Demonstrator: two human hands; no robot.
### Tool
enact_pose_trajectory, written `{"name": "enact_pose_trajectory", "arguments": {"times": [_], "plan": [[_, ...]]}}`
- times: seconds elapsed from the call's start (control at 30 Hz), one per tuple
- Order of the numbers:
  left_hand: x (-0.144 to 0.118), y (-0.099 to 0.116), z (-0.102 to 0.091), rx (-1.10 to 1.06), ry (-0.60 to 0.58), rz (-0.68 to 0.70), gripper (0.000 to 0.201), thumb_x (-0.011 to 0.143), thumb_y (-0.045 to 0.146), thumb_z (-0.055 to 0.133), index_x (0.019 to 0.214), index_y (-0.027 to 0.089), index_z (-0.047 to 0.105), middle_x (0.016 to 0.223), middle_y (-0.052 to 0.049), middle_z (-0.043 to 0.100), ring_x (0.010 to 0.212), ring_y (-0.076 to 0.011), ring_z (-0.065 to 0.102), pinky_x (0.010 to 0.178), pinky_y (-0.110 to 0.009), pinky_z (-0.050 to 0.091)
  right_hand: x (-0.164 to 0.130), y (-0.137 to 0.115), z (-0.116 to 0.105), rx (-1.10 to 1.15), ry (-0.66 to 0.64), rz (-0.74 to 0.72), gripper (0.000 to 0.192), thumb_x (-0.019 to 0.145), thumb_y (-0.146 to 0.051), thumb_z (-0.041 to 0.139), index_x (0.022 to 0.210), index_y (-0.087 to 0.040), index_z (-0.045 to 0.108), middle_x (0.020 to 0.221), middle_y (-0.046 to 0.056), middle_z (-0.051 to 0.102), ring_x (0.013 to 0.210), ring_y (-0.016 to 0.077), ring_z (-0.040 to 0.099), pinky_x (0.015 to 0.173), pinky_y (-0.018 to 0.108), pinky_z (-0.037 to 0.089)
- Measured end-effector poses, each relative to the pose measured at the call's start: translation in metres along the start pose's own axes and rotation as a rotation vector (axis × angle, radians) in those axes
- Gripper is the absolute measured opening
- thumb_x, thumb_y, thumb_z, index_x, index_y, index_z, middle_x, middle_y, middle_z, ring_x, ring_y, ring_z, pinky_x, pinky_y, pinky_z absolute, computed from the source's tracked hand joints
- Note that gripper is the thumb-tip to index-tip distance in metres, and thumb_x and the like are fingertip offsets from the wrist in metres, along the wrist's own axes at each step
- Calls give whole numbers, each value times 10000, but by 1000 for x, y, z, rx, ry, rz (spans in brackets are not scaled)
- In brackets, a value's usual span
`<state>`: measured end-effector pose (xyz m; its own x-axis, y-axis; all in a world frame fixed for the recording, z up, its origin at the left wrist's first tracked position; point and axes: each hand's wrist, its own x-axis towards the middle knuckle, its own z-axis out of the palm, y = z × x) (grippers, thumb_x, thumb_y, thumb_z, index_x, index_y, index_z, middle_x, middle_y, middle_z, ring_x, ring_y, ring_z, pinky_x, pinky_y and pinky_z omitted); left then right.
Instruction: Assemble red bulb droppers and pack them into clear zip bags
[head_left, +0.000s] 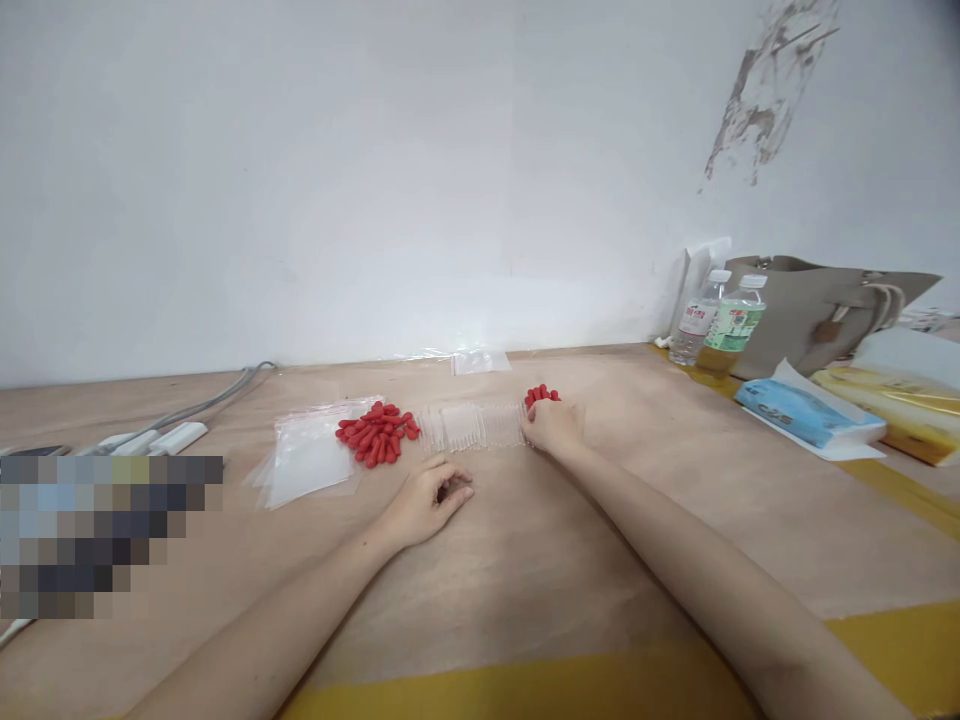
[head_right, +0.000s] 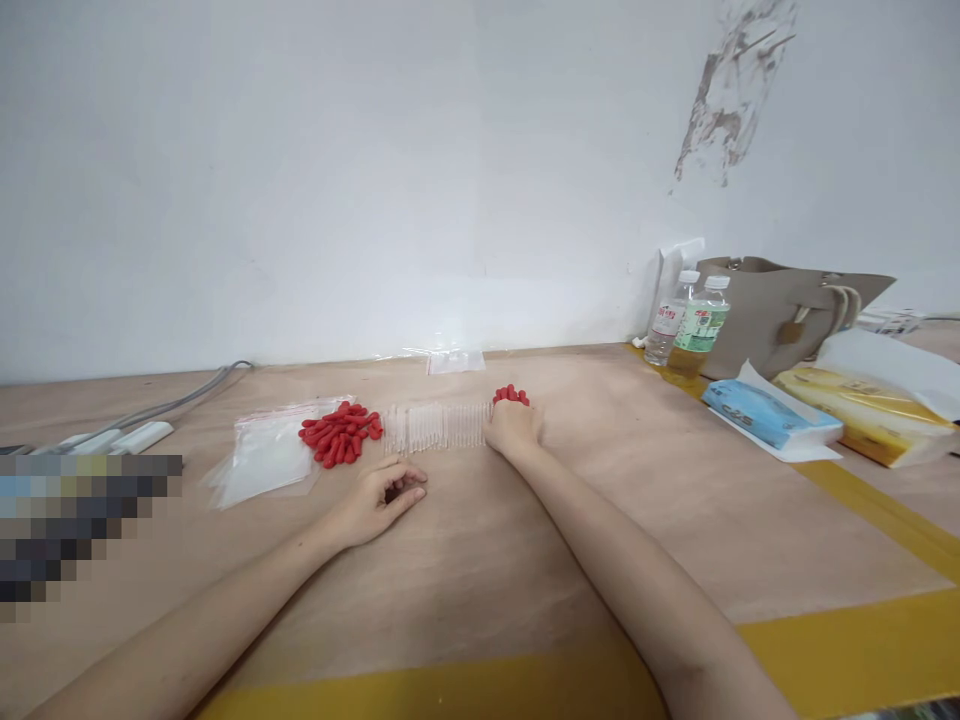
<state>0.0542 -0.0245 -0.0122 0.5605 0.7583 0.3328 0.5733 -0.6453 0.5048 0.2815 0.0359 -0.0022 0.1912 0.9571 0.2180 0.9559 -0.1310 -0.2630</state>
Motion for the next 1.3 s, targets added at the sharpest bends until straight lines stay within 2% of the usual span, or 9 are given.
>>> {"name": "enact_pose_trajectory", "arguments": {"times": [0.27,0.5,0.7,0.8,0.9,0.97,1.03,1.13,1.3], "plan": [[0,1,0,-11,-2,-3,180,798,302,488,870,181,601,814,-34,550,679,-120,513,629,-251,425,12,-11,1,-61,-94,48,285,612,-109,560,889,-158,605,988,118,566,951,247,492,745,352,308],[0,0,0,-5,-12,8,180,804,299,481,868,179,598,817,-36,550,682,-121,512,628,-252,420,25,-14,-2,-43,-170,137,327,596,-172,595,922,-176,617,929,114,595,979,268,494,774,380,332],[-2,0,2,-4,9,10,178,802,301,474,871,183,589,819,-32,542,678,-123,508,624,-255,416,21,-17,-5,-19,-127,128,374,650,-233,551,1020,-184,583,1089,140,557,1104,315,426,795,409,347],[-4,1,0,72,110,1,154,800,297,466,789,176,561,773,-26,516,676,-134,493,627,-265,409,9,-19,-15,-6,-93,53,295,713,-224,489,977,-137,588,1051,168,568,1059,299,469,795,385,353],[-3,-3,-13,256,249,-2,147,781,270,471,670,177,493,738,-30,490,730,-168,475,683,-302,395,-13,-17,-24,4,-40,-68,236,777,-201,424,938,-103,564,982,174,584,996,262,506,831,356,329],[3,-9,-26,399,302,-20,114,768,249,474,678,181,487,766,-46,499,778,-197,464,716,-331,379,-31,-11,-26,14,2,-175,220,809,-193,391,950,-94,527,946,168,590,940,243,529,835,350,321],[12,-20,-38,521,310,-50,72,770,227,463,760,183,520,828,-67,521,821,-224,458,733,-355,364,-48,-1,-25,65,51,-351,204,836,-191,355,951,-103,499,868,141,608,822,224,558,790,356,336],[31,-40,-52,633,221,-55,167,778,156,427,865,201,563,903,-81,540,881,-249,454,758,-376,346,-66,12,-16,187,119,-555,193,854,-193,349,982,-142,483,849,87,624,747,189,565,767,344,336],[54,-64,-62,710,-21,50,271,664,-19,447,760,190,590,902,-75,539,875,-239,459,769,-361,330,-75,21,-2,252,231,-640,225,849,-216,411,1041,-151,507,878,77,640,799,180,569,765,330,314]]}}
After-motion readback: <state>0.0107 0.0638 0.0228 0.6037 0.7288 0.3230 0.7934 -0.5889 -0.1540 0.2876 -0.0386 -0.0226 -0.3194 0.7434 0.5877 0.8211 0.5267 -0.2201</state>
